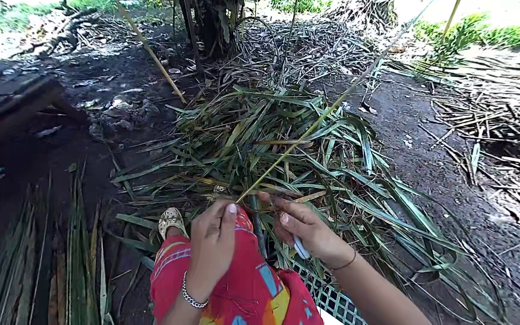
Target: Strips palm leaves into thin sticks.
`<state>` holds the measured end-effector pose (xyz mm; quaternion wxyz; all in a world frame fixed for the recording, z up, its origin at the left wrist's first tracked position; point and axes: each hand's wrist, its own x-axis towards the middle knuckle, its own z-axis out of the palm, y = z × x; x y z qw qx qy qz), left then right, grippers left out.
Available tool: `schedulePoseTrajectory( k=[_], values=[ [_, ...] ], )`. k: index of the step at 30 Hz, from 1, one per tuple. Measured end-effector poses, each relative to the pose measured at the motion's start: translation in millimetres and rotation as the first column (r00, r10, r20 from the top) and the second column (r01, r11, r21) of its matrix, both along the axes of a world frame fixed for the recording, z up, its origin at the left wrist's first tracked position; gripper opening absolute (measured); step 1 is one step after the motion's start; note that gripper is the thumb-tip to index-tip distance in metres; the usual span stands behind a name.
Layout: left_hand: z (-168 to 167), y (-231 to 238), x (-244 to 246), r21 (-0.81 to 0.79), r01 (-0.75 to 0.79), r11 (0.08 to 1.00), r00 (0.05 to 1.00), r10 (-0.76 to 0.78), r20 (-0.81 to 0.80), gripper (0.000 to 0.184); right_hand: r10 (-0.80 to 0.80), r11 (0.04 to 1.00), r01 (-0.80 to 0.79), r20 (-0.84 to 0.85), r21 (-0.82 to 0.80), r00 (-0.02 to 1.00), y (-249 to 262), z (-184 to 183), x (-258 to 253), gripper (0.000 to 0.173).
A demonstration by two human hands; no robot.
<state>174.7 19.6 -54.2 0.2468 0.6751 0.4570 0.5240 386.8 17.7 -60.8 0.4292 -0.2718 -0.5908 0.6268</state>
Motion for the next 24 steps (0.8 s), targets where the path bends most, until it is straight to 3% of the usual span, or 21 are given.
schedulePoseTrajectory(
  k=[3, 7, 14, 16, 20, 22, 24],
  values=[
    [6, -7, 16, 0.036, 0.060, 0.998, 0.998, -0.060, 0.000, 0.033, -0.003, 0.999, 0.008, -0.103, 0.049, 0.995, -5, 5, -24, 0.049],
    [12, -19, 26, 0.026, 0.114, 0.993, 0.991, -0.116, 0.068, 0.030, -0.045, 0.989, 0.061, -0.116, 0.137, 0.992, -10, 7, -30, 0.044],
    [20, -29, 24, -0.154, 0.269, 0.951, 0.937, -0.222, 0.270, 0.026, -0.183, 0.933, 0.200, -0.085, 0.299, 0.979, -12, 7, -19, 0.030],
    [19, -31, 18, -0.175, 0.270, 0.947, 0.941, -0.221, 0.256, 0.027, -0.285, 0.916, 0.305, -0.113, 0.259, 0.952, -5, 10, -4, 0.027],
    [14, -36, 6, -0.137, 0.178, 0.974, 0.977, -0.159, 0.140, 0.027, -0.467, 0.865, 0.492, -0.199, 0.096, 0.861, 16, 20, 32, 0.036],
    [13, -35, 6, -0.106, 0.099, 0.989, 0.995, -0.096, 0.033, 0.029, -0.417, 0.902, 0.431, -0.207, 0.027, 0.885, 13, 21, 31, 0.038],
    [12, -33, 8, -0.083, 0.048, 0.995, 0.997, -0.052, -0.048, 0.032, -0.237, 0.971, 0.238, -0.161, -0.016, 0.958, 2, 16, 15, 0.040]
  ],
)
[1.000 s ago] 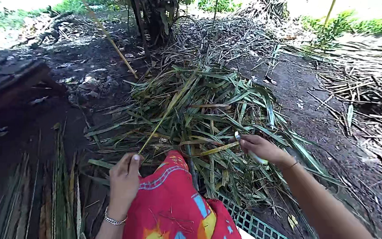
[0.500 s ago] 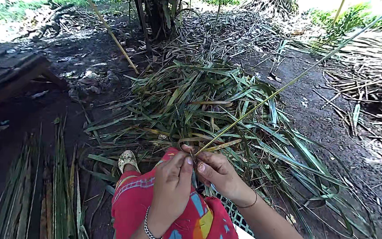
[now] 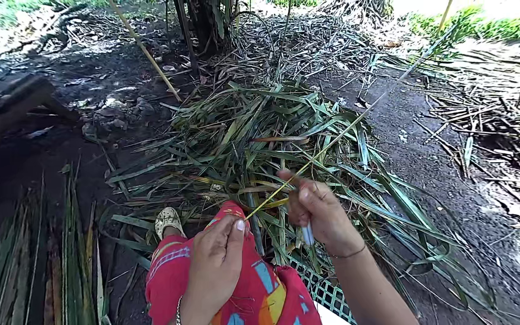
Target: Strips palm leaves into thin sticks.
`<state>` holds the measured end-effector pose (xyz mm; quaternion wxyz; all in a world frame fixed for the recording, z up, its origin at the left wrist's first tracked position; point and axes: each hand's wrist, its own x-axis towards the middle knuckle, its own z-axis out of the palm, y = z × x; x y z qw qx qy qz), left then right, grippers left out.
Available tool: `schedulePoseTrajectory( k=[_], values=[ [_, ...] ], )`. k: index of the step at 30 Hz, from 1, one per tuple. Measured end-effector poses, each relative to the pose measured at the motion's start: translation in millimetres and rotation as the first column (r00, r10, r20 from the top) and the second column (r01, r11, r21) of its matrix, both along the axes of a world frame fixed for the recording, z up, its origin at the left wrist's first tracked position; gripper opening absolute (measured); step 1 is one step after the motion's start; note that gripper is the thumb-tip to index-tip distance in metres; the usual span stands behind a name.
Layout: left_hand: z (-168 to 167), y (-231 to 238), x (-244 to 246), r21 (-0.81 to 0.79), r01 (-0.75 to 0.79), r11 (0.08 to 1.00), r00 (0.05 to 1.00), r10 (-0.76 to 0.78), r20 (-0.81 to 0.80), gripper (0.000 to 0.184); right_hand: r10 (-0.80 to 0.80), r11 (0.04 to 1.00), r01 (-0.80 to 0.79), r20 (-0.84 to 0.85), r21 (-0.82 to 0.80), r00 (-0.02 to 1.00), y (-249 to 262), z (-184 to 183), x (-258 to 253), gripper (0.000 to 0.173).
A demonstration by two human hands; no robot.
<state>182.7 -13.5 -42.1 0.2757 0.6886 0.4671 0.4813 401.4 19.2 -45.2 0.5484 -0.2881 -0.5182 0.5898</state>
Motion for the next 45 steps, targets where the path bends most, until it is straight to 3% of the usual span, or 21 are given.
schedulePoseTrajectory(
  k=[2, 4, 8, 11, 13, 14, 16, 18, 22, 25, 28, 34, 36, 38, 41, 43, 45],
  values=[
    [0, 1, 2, 0.008, 0.008, 1.000, 1.000, -0.008, -0.005, 0.032, 0.204, 0.979, -0.203, 0.022, -0.012, 0.979, -10, -6, -21, 0.039],
    [0, 0, -2, -0.045, 0.059, 0.997, 0.996, -0.056, 0.067, 0.030, 0.245, 0.970, -0.245, -0.010, 0.009, 0.970, -10, -9, -25, 0.027],
    [-1, -6, -35, -0.213, 0.149, 0.966, 0.968, -0.099, 0.233, 0.026, -0.048, 0.998, 0.049, -0.036, 0.032, 0.998, 17, 3, 21, 0.034],
    [-1, -14, -60, -0.288, 0.183, 0.940, 0.965, -0.116, 0.234, 0.027, -0.211, 0.974, 0.213, -0.035, 0.081, 0.977, 37, 11, 58, 0.036],
    [-2, -17, -73, -0.324, 0.172, 0.931, 0.982, -0.135, 0.133, 0.026, -0.267, 0.960, 0.270, -0.048, 0.075, 0.962, 42, 13, 66, 0.038],
    [-3, -14, -80, -0.312, 0.132, 0.941, 0.990, -0.141, -0.008, 0.026, -0.281, 0.956, 0.285, -0.059, 0.070, 0.958, 42, 14, 65, 0.039],
    [-2, -7, -87, -0.219, 0.031, 0.975, 0.924, -0.112, -0.366, 0.041, -0.282, 0.955, 0.288, -0.082, 0.068, 0.956, 39, 13, 58, 0.038],
    [3, -2, -75, -0.091, 0.006, 0.996, 0.865, -0.051, -0.500, 0.050, -0.244, 0.966, 0.248, -0.055, 0.070, 0.968, 31, 11, 41, 0.039],
    [19, 9, -21, 0.201, 0.000, 0.980, 0.921, 0.078, -0.381, 0.034, -0.037, 0.993, 0.037, -0.002, 0.115, 0.999, 7, -3, -10, 0.034],
    [23, 14, -3, 0.300, 0.006, 0.954, 0.956, 0.082, -0.281, 0.027, 0.085, 0.984, -0.086, 0.010, 0.158, 0.996, -4, -8, -32, 0.033],
    [21, 12, -6, 0.309, 0.046, 0.950, 0.975, 0.024, -0.219, 0.026, 0.074, 0.977, -0.072, -0.005, 0.199, 0.997, -1, -5, -27, 0.029],
    [19, 4, -27, 0.289, 0.062, 0.955, 0.973, 0.006, -0.230, 0.027, -0.193, 0.968, 0.207, -0.109, 0.143, 0.975, 27, 8, 20, 0.037],
    [18, 5, -28, 0.273, 0.059, 0.960, 0.974, 0.005, -0.227, 0.027, -0.163, 0.981, 0.173, -0.115, 0.092, 0.980, 26, 11, 20, 0.040],
    [15, 8, -28, 0.254, 0.064, 0.965, 0.976, -0.008, -0.216, 0.026, -0.020, 0.998, 0.023, -0.061, 0.058, 0.998, 17, 7, 9, 0.040],
    [12, 11, -31, 0.217, 0.086, 0.972, 0.982, -0.045, -0.186, 0.027, 0.172, 0.985, -0.171, -0.036, 0.035, 0.984, 9, 0, -6, 0.026],
    [9, 9, -40, 0.177, 0.103, 0.979, 0.984, -0.074, -0.164, 0.029, 0.120, 0.992, -0.118, -0.029, 0.048, 0.992, 16, 2, 2, 0.021],
    [6, 6, -54, 0.137, 0.119, 0.983, 0.984, -0.098, -0.146, 0.031, 0.016, 0.997, -0.016, -0.010, 0.072, 1.000, 28, 7, 24, 0.032]
  ],
)
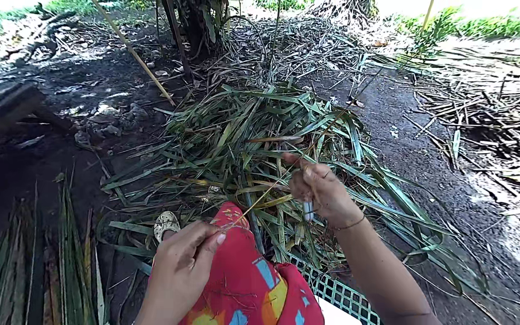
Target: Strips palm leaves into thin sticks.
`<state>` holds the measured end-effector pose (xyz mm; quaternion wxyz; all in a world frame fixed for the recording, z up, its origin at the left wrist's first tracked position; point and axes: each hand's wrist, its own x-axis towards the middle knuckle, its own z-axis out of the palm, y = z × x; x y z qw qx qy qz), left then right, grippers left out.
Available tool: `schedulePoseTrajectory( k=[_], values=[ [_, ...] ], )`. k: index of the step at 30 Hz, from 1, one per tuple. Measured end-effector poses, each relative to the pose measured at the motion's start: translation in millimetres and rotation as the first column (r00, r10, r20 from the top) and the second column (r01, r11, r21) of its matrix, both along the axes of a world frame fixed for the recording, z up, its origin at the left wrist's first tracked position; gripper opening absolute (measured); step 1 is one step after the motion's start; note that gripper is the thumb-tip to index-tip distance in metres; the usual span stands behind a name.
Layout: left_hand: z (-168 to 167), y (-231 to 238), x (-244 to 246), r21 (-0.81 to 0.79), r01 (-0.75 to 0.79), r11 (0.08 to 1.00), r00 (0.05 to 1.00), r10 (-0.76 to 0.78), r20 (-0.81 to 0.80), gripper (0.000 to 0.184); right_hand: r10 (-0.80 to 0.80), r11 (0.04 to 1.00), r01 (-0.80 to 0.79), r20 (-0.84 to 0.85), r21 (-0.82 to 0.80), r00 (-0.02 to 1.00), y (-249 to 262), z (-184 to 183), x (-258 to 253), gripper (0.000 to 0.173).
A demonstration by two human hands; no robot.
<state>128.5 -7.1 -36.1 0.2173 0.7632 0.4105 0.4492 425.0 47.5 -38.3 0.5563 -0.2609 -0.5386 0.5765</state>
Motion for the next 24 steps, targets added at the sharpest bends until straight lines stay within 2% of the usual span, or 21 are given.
schedulePoseTrajectory(
  k=[4, 7, 10, 13, 15, 17, 19, 22, 24],
  values=[
    [-4, -6, -27, -0.077, 0.007, 0.997, 1.000, -0.008, -0.005, 0.032, -0.176, 0.981, 0.172, 0.036, 0.094, 0.984, 27, 17, 50, 0.038],
    [-7, -8, -34, -0.115, -0.003, 0.993, 1.000, 0.001, -0.021, 0.032, -0.309, 0.949, 0.303, 0.058, 0.092, 0.949, 47, 28, 81, 0.036],
    [-12, -7, -35, -0.121, -0.018, 0.992, 0.999, 0.013, -0.035, 0.034, -0.475, 0.879, 0.474, 0.007, 0.050, 0.880, 65, 31, 108, 0.040],
    [-16, -8, -49, -0.152, -0.076, 0.985, 0.997, 0.070, -0.045, 0.033, -0.645, 0.764, 0.642, -0.133, -0.070, 0.753, 77, 33, 143, 0.040],
    [-17, -11, -60, -0.188, -0.102, 0.977, 0.995, 0.096, -0.039, 0.027, -0.678, 0.735, 0.676, -0.053, -0.045, 0.733, 74, 30, 155, 0.038],
    [-19, -13, -63, -0.220, -0.096, 0.971, 0.995, 0.094, -0.024, 0.025, -0.581, 0.812, 0.584, 0.123, 0.020, 0.804, 60, 29, 138, 0.040],
    [-20, -13, -63, -0.246, -0.067, 0.967, 0.998, 0.069, -0.002, 0.023, -0.367, 0.927, 0.376, 0.204, -0.007, 0.908, 39, 21, 104, 0.044],
    [-21, -14, -63, -0.283, -0.004, 0.959, 0.999, 0.013, 0.029, 0.019, -0.065, 0.990, 0.079, 0.121, -0.114, 0.991, 21, 6, 57, 0.048],
    [-21, -16, -65, -0.302, 0.025, 0.953, 0.999, -0.018, 0.029, 0.018, 0.043, 0.988, -0.033, 0.059, -0.151, 0.997, 17, 2, 37, 0.047]
  ],
)
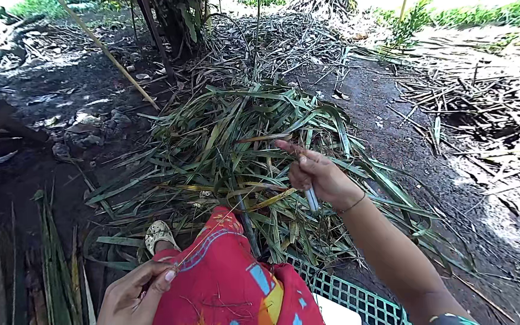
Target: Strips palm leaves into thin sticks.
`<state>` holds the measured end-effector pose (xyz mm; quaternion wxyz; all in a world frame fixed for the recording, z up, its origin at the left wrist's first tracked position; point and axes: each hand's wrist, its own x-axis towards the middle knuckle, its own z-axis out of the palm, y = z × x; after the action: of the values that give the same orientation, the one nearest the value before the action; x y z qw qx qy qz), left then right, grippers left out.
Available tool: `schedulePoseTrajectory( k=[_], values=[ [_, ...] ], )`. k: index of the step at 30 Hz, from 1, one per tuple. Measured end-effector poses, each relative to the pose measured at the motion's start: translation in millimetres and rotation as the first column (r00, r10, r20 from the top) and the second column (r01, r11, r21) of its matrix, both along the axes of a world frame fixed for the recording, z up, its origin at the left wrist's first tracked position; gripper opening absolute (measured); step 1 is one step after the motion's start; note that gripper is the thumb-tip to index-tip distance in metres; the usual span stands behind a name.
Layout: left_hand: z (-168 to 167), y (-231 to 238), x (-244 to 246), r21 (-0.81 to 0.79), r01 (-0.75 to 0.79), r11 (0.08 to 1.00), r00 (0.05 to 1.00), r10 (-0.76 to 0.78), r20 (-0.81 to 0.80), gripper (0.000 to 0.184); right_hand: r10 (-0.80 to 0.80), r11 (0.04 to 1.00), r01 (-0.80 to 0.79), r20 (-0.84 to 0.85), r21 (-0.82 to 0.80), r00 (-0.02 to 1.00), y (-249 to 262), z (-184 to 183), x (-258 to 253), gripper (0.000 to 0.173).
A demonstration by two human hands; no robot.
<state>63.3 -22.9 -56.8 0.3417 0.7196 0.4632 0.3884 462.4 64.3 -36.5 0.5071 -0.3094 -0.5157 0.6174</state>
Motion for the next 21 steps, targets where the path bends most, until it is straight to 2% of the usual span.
schedulePoseTrajectory(
  k=[2, 7, 10, 12, 14, 15, 16, 17, 19, 21],
  values=[
    [0, -2, -5, -0.023, 0.008, 1.000, 1.000, -0.008, -0.002, 0.018, 0.022, 1.000, -0.022, -0.023, 0.011, 0.999, -1, 1, -9, 0.043],
    [-2, -7, -27, -0.034, 0.016, 0.999, 1.000, -0.017, -0.009, 0.017, -0.059, 0.994, 0.063, -0.050, 0.089, 0.997, -7, 12, 0, 0.037],
    [-5, -5, -46, 0.104, -0.040, 0.994, 0.974, 0.062, -0.220, 0.034, -0.148, 0.982, 0.154, -0.057, 0.107, 0.987, -12, 20, 12, 0.038],
    [-1, -3, -59, 0.208, -0.096, 0.973, 0.903, 0.173, -0.394, 0.036, -0.230, 0.962, 0.240, -0.090, 0.130, 0.969, -14, 24, 25, 0.038],
    [-2, 0, -78, 0.345, -0.184, 0.920, 0.807, 0.342, -0.482, 0.036, -0.321, 0.928, 0.342, -0.149, 0.150, 0.935, -14, 26, 39, 0.038],
    [-5, 2, -86, 0.427, -0.265, 0.865, 0.772, 0.455, -0.444, 0.035, -0.357, 0.912, 0.382, -0.166, 0.152, 0.919, -15, 27, 41, 0.038],
    [-8, 5, -93, 0.513, -0.358, 0.780, 0.757, 0.564, -0.329, 0.034, -0.363, 0.910, 0.385, -0.157, 0.151, 0.918, -18, 26, 38, 0.038],
    [-8, 8, -94, 0.571, -0.438, 0.694, 0.778, 0.611, -0.146, 0.032, -0.330, 0.927, 0.347, -0.129, 0.143, 0.935, -22, 24, 29, 0.040],
    [5, 13, -78, 0.604, -0.543, 0.583, 0.822, 0.517, 0.240, 0.021, -0.148, 0.983, 0.153, -0.056, 0.105, 0.987, -33, 14, -4, 0.046],
    [22, 11, -46, 0.581, -0.604, 0.546, 0.794, 0.346, 0.500, 0.013, 0.086, 0.995, -0.083, -0.052, 0.051, 0.995, -46, -2, -48, 0.049]
  ],
)
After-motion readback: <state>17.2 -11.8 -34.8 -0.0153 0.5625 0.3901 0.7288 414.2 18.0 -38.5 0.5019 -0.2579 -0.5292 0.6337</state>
